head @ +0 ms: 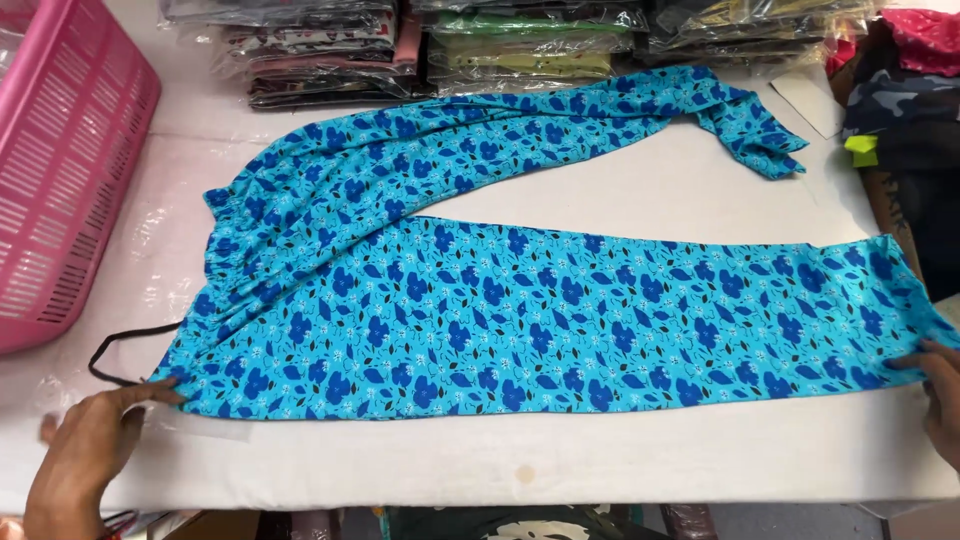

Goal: The person folds a blue patterned garment on a white table, then places it into a clear plastic bag and sets it on a stack of packaged clothes. The person then unfolds and smooths a pink t-shirt on the table.

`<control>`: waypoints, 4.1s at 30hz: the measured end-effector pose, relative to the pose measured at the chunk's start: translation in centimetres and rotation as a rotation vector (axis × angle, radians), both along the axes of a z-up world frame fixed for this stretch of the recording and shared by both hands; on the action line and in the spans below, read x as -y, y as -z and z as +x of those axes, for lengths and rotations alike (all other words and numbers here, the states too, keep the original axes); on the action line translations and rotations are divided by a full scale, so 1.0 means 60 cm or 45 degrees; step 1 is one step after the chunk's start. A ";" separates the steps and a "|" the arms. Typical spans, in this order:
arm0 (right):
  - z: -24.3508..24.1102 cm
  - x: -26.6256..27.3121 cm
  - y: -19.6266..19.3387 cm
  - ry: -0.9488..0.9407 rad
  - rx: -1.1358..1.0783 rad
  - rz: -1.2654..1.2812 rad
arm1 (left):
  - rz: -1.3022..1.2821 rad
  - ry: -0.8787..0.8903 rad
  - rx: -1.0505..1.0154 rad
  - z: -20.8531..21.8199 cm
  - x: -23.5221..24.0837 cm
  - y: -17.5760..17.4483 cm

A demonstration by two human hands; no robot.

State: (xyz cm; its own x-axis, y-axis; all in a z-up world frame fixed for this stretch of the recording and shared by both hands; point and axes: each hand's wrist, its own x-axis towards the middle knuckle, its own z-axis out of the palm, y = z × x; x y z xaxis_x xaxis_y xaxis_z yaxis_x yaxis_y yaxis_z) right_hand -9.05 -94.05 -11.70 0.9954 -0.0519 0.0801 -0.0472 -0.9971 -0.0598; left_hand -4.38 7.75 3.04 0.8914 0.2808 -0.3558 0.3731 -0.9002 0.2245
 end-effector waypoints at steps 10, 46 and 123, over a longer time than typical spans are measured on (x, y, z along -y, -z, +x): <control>0.168 -0.553 -0.200 -0.479 0.018 0.224 | -0.263 1.091 0.696 0.157 0.373 -0.020; 0.242 -0.108 -0.060 0.104 0.481 -0.794 | -0.065 0.784 0.842 0.253 0.282 0.137; 0.103 -0.216 0.014 0.228 0.218 -0.063 | 0.491 0.305 1.183 0.312 0.175 0.102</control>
